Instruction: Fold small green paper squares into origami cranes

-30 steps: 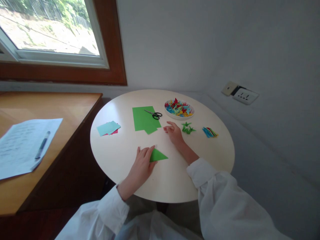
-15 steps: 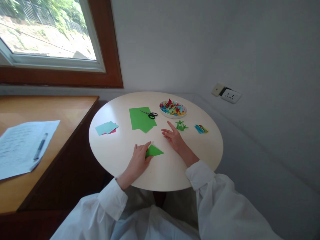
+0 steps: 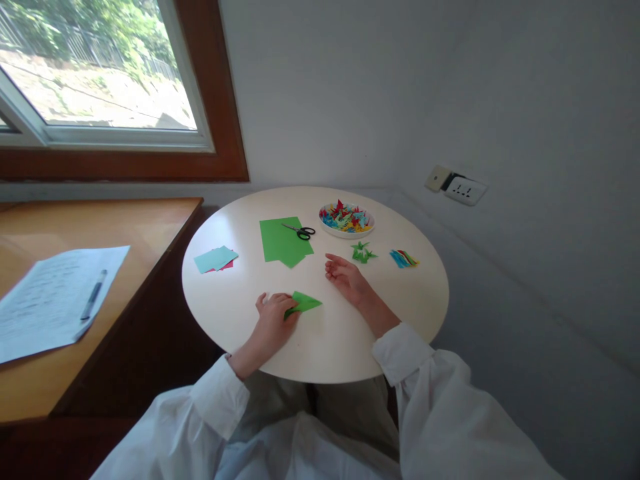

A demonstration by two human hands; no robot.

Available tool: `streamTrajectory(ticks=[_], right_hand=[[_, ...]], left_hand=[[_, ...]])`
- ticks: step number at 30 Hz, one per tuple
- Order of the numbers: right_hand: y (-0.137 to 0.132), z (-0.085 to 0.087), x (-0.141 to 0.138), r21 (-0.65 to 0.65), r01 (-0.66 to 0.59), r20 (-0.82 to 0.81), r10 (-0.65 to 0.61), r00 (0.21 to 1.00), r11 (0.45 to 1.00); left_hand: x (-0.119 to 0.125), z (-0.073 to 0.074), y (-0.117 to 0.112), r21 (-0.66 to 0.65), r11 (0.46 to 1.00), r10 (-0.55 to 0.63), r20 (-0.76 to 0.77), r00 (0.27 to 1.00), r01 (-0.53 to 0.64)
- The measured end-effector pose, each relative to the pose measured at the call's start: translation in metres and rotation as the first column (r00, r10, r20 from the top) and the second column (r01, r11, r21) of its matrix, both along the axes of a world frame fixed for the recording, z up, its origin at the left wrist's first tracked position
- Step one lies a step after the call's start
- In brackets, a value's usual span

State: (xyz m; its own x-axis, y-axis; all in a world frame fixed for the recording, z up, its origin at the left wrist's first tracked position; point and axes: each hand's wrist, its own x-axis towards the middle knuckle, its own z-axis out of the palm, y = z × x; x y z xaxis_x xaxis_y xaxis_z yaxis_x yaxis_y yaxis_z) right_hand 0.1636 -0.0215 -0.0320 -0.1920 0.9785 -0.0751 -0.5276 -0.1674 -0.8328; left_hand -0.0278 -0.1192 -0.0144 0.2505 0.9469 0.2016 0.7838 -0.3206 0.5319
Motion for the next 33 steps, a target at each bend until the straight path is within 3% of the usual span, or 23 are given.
streamTrajectory(ticks=[4, 7, 10, 14, 22, 29, 33], right_hand=[[0.002, -0.002, 0.001, -0.008, -0.035, -0.024, 0.034, 0.999, 0.999], [0.001, -0.001, 0.002, -0.009, -0.064, -0.034, 0.063, 0.997, 0.998], [0.001, 0.0, 0.004, -0.012, -0.115, -0.041, 0.114, 0.993, 0.993], [0.005, -0.001, 0.002, 0.032, -0.161, -0.025, 0.162, 0.987, 0.986], [0.024, 0.005, -0.008, 0.078, -0.091, 0.041, 0.088, 0.995, 0.993], [0.032, 0.0, -0.006, 0.11, 0.043, 0.165, -0.061, 0.984, 0.993], [0.033, -0.002, 0.002, 0.282, 0.092, 0.377, -0.199, 0.905, 0.955]], left_hand=[[-0.003, 0.005, 0.01, -0.004, 0.999, 0.036, 0.065, 0.997, -0.036], [-0.005, 0.012, 0.029, 0.002, 0.997, 0.069, 0.214, 0.974, -0.071], [-0.003, 0.018, 0.052, -0.062, 0.998, 0.023, 0.476, 0.879, 0.008], [0.002, 0.02, 0.079, -0.189, 0.981, 0.096, 0.682, 0.725, 0.048], [0.014, 0.018, 0.11, -0.268, 0.953, 0.13, 0.786, 0.604, 0.144], [0.021, 0.011, 0.121, -0.272, 0.948, 0.115, 0.777, 0.619, 0.165], [0.021, 0.011, 0.123, -0.263, 0.955, 0.122, 0.766, 0.631, 0.135]])
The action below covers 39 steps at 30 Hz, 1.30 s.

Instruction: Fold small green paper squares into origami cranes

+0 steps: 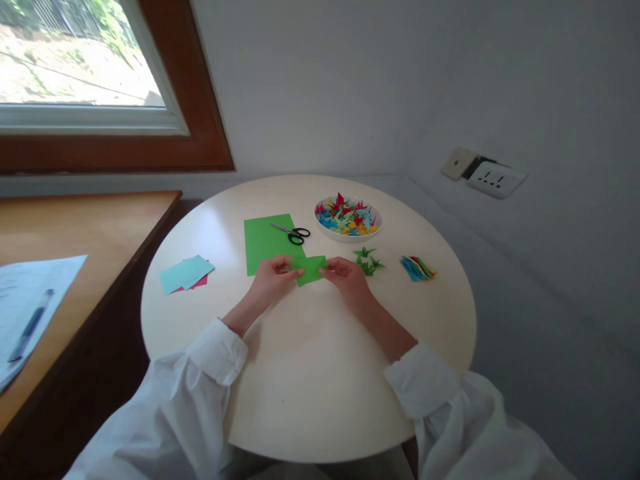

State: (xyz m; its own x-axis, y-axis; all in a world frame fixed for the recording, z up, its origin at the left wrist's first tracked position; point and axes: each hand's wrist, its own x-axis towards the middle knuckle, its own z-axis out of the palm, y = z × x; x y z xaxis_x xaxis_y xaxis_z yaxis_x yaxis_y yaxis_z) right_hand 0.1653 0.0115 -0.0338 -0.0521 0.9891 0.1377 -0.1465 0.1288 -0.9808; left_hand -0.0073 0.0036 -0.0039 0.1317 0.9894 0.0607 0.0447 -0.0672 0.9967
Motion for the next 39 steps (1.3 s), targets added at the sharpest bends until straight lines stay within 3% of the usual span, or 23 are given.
streamTrajectory(ticks=[3, 5, 10, 14, 17, 19, 24, 33, 39], right_hand=[[-0.003, 0.002, 0.009, 0.195, 0.062, 0.167, -0.096, 0.981, 0.979], [-0.008, 0.005, 0.016, 0.36, 0.065, 0.277, -0.173, 0.945, 0.931], [-0.026, 0.011, 0.035, 0.56, -0.128, 0.551, -0.252, 0.796, 0.819], [-0.037, 0.012, 0.045, 0.565, -0.329, 0.722, -0.26, 0.642, 0.757], [-0.043, 0.012, 0.048, 0.491, -0.383, 0.793, -0.22, 0.568, 0.783], [-0.046, 0.012, 0.049, 0.447, -0.392, 0.814, -0.183, 0.552, 0.804], [-0.048, 0.014, 0.049, 0.377, -0.379, 0.817, -0.111, 0.566, 0.845], [-0.047, 0.016, 0.045, 0.267, -0.273, 0.793, -0.05, 0.608, 0.924], [-0.049, 0.016, 0.038, 0.183, -0.159, 0.811, -0.058, 0.582, 0.97]], left_hand=[[-0.003, 0.001, -0.002, 0.183, 0.983, 0.016, -0.139, 0.99, 0.01], [-0.005, 0.0, -0.005, 0.335, 0.941, 0.031, -0.25, 0.968, 0.056], [-0.005, -0.01, -0.018, 0.51, 0.801, 0.041, -0.569, 0.821, 0.313], [0.002, -0.014, -0.026, 0.433, 0.76, 0.051, -0.783, 0.62, 0.485], [0.006, -0.01, -0.03, 0.324, 0.781, 0.024, -0.87, 0.492, 0.534], [0.008, -0.007, -0.032, 0.297, 0.791, 0.023, -0.888, 0.459, 0.534], [0.008, -0.005, -0.034, 0.284, 0.816, 0.024, -0.887, 0.462, 0.504], [0.015, -0.007, -0.039, 0.17, 0.903, -0.142, -0.748, 0.648, 0.394], [0.021, -0.007, -0.046, 0.106, 0.954, -0.116, -0.731, 0.673, 0.279]])
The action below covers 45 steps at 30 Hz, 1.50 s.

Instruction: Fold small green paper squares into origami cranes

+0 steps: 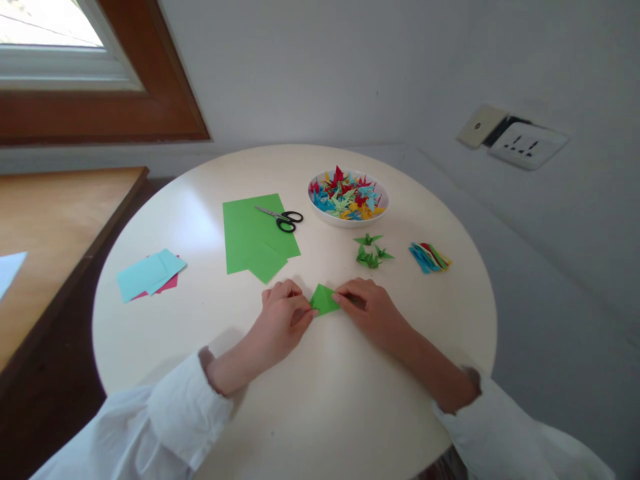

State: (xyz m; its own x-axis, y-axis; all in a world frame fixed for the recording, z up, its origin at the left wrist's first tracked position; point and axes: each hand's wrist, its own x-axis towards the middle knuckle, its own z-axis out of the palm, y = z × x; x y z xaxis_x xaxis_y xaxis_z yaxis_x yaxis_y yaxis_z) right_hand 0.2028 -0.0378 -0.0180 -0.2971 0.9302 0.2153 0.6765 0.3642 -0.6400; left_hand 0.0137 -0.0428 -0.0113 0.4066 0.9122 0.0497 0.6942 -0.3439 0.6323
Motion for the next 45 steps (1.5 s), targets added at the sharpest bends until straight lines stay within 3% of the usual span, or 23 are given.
streamTrajectory(ticks=[8, 15, 22, 32, 39, 45], right_hand=[[-0.003, -0.005, -0.006, 0.073, 0.084, 0.07, -0.089, 0.994, 0.994], [-0.004, -0.003, -0.009, 0.058, 0.137, 0.091, -0.141, 0.986, 0.989], [-0.002, -0.006, -0.009, 0.069, 0.076, 0.085, -0.082, 0.993, 0.995], [-0.003, -0.006, -0.015, 0.082, 0.133, 0.176, -0.146, 0.974, 0.988], [-0.003, -0.009, -0.016, 0.15, 0.096, 0.15, -0.118, 0.982, 0.984], [-0.001, -0.009, -0.016, 0.094, 0.097, 0.147, -0.11, 0.983, 0.991]], left_hand=[[0.002, -0.002, -0.001, -0.022, 0.999, 0.033, -0.005, 0.999, -0.033], [0.005, -0.002, -0.002, -0.007, 0.999, 0.044, -0.059, 0.997, -0.045], [0.005, -0.005, -0.002, 0.039, 0.998, 0.05, -0.084, 0.995, -0.047], [0.007, -0.001, 0.0, -0.006, 0.998, 0.062, -0.111, 0.992, -0.063], [0.008, 0.0, 0.0, 0.004, 0.999, 0.05, -0.135, 0.99, -0.05], [0.008, 0.001, 0.001, -0.003, 0.999, 0.038, -0.15, 0.988, -0.039]])
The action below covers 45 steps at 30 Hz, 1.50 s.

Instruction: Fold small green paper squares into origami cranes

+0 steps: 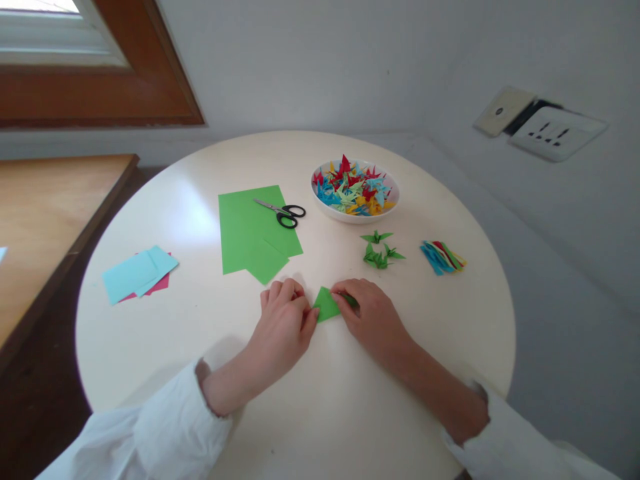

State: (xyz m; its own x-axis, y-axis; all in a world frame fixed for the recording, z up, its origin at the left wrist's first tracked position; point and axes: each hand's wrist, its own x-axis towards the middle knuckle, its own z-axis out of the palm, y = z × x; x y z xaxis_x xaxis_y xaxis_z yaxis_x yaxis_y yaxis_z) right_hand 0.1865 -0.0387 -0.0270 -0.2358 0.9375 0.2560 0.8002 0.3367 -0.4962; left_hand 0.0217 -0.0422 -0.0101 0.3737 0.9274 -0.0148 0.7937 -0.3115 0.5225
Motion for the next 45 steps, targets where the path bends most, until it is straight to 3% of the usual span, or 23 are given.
streamTrajectory(ticks=[8, 26, 33, 45], right_hand=[[0.0013, 0.0053, -0.0027, -0.094, 0.024, 0.008, -0.023, 1.0, 0.995], [0.0018, 0.008, -0.0043, -0.135, 0.052, 0.02, -0.05, 0.999, 0.989], [0.0025, 0.0073, -0.0041, -0.102, 0.038, 0.04, -0.034, 0.999, 0.994], [0.0021, 0.0069, -0.0041, -0.091, 0.039, 0.053, -0.034, 0.998, 0.995]], left_hand=[[0.0007, 0.002, -0.0014, 0.001, 1.0, -0.009, -0.053, 0.999, 0.009], [0.0029, 0.0017, -0.0011, 0.016, 1.0, -0.014, -0.121, 0.993, 0.016], [0.0025, 0.0012, -0.0034, 0.075, 0.997, -0.02, -0.185, 0.982, 0.035], [0.0019, -0.0041, -0.0045, 0.195, 0.976, -0.061, -0.169, 0.984, 0.094]])
